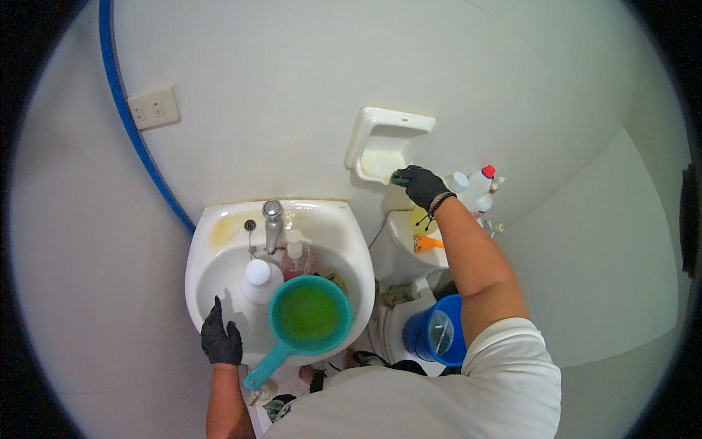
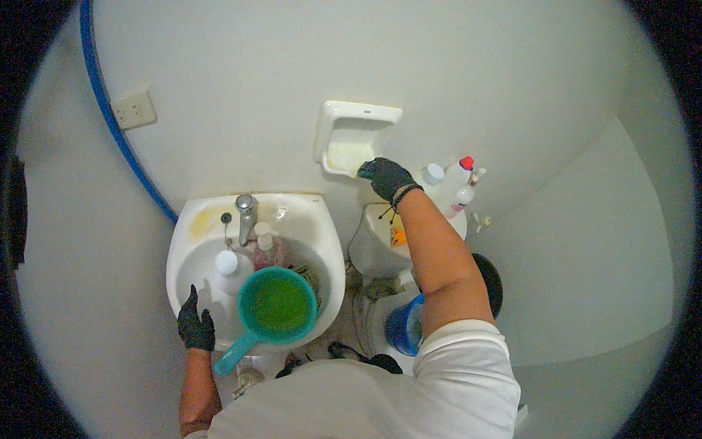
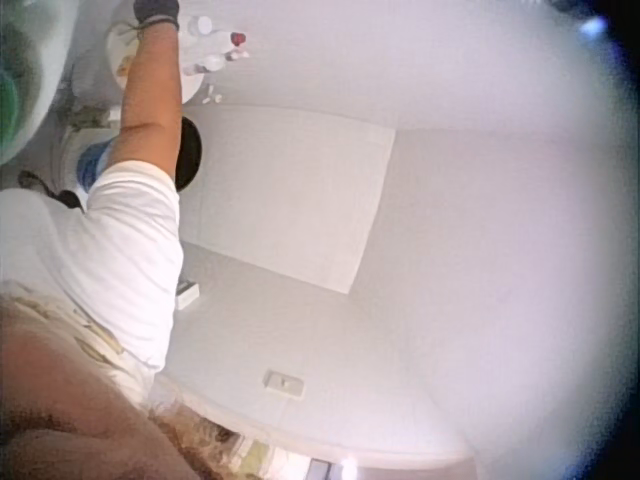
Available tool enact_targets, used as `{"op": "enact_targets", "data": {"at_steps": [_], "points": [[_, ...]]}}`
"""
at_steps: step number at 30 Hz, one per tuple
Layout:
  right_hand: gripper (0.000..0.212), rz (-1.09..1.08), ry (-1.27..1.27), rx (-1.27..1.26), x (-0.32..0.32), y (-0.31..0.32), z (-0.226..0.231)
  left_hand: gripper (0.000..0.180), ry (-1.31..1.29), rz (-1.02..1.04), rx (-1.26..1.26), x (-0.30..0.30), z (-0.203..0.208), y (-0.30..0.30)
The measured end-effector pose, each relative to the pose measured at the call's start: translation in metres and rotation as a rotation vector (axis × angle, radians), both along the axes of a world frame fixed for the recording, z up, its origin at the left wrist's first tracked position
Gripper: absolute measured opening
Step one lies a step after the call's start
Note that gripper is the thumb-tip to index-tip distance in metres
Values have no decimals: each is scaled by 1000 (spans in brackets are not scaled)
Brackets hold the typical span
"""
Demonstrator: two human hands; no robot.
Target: The person cleans a bathroom sink and surrounding surfaces using a green liquid, a sponge, and a cloth. They wipe the sink basin, faucet, soap dispenser, and wall-mounted soap dish, then rinse the sponge and cloth under running water.
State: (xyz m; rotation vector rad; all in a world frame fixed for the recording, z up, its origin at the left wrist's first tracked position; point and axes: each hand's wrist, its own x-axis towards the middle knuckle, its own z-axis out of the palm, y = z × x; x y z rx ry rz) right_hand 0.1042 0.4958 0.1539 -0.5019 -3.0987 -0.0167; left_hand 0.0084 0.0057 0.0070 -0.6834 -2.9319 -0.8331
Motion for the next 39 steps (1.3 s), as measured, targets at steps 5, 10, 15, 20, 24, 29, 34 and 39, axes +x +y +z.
{"op": "enact_targets", "data": {"at_steps": [5, 10, 15, 20, 24, 29, 34, 39], "points": [[40, -50, -13, -121, 12, 8, 23, 71, 16, -17, 35, -2, -4, 1], [32, 15, -7, -82, -2, 4, 19, 71, 24, 44, -59, 1, 0, 5], [42, 52, -26, -63, -11, -3, 10, 73, 66, 8, -12, -2, -13, -4], [43, 77, 122, -155, 16, 26, -2, 74, 38, 32, 8, 1, -7, 3], [44, 66, 111, -22, 2, 2, -11, 74, 35, 44, -20, 2, -3, 7], [37, -18, 45, 4, 2, -17, 6, 73, 20, 46, -27, 1, -3, -1], [35, -53, 79, -2, 0, -3, 8, 73, 57, 19, -16, -1, -7, 1], [45, 10, 28, -34, -3, -17, 9, 72, 32, 5, -5, 0, -5, -1]]}}
